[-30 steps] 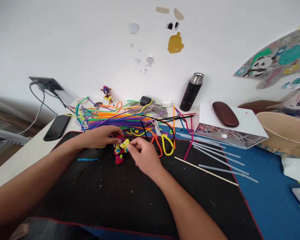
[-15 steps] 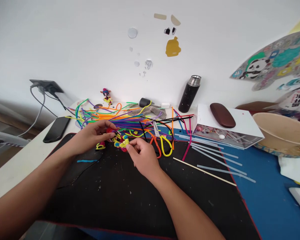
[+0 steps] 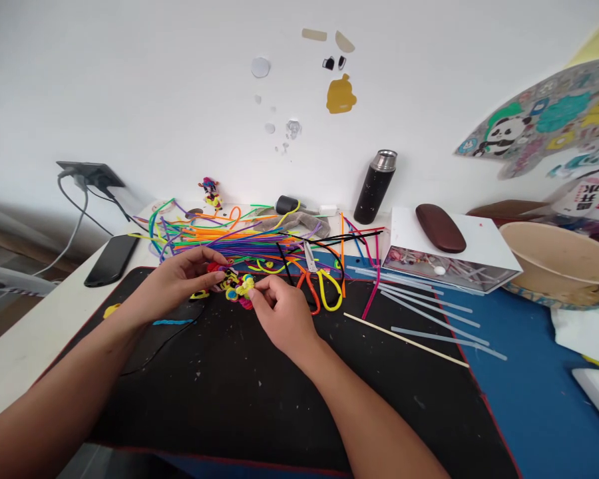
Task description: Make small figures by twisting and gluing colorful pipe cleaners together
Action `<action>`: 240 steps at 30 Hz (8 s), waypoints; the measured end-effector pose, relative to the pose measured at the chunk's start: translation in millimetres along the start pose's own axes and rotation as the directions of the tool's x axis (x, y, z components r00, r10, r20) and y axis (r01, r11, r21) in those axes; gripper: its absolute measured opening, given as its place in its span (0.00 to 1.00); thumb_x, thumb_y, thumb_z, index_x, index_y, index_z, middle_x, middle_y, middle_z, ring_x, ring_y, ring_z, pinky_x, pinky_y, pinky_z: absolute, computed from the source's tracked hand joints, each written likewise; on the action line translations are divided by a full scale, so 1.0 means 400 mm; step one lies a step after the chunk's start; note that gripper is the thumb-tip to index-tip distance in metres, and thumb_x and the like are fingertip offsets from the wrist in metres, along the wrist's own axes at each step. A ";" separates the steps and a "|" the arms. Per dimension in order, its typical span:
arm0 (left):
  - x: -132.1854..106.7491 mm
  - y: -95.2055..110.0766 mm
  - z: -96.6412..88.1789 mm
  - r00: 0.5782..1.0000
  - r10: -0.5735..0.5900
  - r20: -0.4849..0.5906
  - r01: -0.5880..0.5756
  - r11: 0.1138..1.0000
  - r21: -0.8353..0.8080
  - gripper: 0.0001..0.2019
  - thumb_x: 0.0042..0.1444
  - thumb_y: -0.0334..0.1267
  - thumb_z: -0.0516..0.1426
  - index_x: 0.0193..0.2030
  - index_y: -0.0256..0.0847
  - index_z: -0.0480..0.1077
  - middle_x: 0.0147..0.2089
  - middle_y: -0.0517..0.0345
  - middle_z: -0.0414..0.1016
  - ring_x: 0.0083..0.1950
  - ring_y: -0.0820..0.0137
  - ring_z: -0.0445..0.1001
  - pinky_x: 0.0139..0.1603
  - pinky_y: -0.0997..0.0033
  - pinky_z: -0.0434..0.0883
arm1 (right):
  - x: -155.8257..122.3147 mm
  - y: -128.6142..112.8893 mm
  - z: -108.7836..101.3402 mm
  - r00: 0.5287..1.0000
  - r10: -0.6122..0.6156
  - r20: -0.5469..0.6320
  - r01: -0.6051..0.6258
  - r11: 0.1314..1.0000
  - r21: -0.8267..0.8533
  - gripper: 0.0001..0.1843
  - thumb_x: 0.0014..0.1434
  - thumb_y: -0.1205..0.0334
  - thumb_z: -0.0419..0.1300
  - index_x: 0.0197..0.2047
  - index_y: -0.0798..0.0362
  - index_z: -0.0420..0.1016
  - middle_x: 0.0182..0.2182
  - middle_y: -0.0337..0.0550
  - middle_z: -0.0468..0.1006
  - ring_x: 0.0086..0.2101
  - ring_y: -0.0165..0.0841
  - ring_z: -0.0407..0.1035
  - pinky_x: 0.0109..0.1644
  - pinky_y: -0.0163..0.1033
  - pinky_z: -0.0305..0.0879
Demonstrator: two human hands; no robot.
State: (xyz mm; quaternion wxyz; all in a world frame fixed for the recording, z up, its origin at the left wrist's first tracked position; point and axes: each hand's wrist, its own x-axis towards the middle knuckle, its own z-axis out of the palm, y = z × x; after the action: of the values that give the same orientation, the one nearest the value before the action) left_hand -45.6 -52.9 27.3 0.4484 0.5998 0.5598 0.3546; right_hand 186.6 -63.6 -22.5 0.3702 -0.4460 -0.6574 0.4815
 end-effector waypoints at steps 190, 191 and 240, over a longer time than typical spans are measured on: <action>-0.006 0.013 0.023 0.984 -0.164 0.075 0.175 0.775 -0.607 0.20 0.45 0.33 0.74 0.46 0.40 0.80 0.38 0.56 0.81 0.34 0.69 0.78 0.33 0.73 0.73 | 0.005 0.004 0.014 0.908 0.113 0.404 -0.261 0.906 0.334 0.26 0.61 0.39 0.67 0.48 0.54 0.74 0.19 0.29 0.69 0.16 0.25 0.61 0.20 0.32 0.56; -0.003 0.014 0.015 0.985 -0.164 0.049 0.160 0.785 -0.599 0.21 0.45 0.33 0.74 0.47 0.40 0.81 0.39 0.56 0.82 0.35 0.69 0.79 0.34 0.73 0.73 | 0.006 0.005 0.013 0.913 0.114 0.392 -0.257 0.907 0.334 0.26 0.61 0.39 0.66 0.48 0.54 0.74 0.20 0.29 0.69 0.16 0.25 0.61 0.20 0.32 0.56; 0.038 0.063 0.009 0.995 0.033 0.089 -0.029 0.998 -0.054 0.18 0.52 0.51 0.70 0.45 0.43 0.82 0.38 0.55 0.81 0.36 0.65 0.75 0.38 0.67 0.72 | 0.023 0.016 0.005 0.961 0.146 0.235 -0.219 0.920 0.325 0.30 0.60 0.34 0.63 0.49 0.53 0.72 0.21 0.30 0.70 0.15 0.25 0.62 0.17 0.31 0.51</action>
State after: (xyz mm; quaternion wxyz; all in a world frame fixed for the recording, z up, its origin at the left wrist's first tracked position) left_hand -31.5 -37.5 48.4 0.4832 0.6117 0.5201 0.3489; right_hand 183.3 -54.7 -28.6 0.3262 -0.3808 -0.5521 0.6661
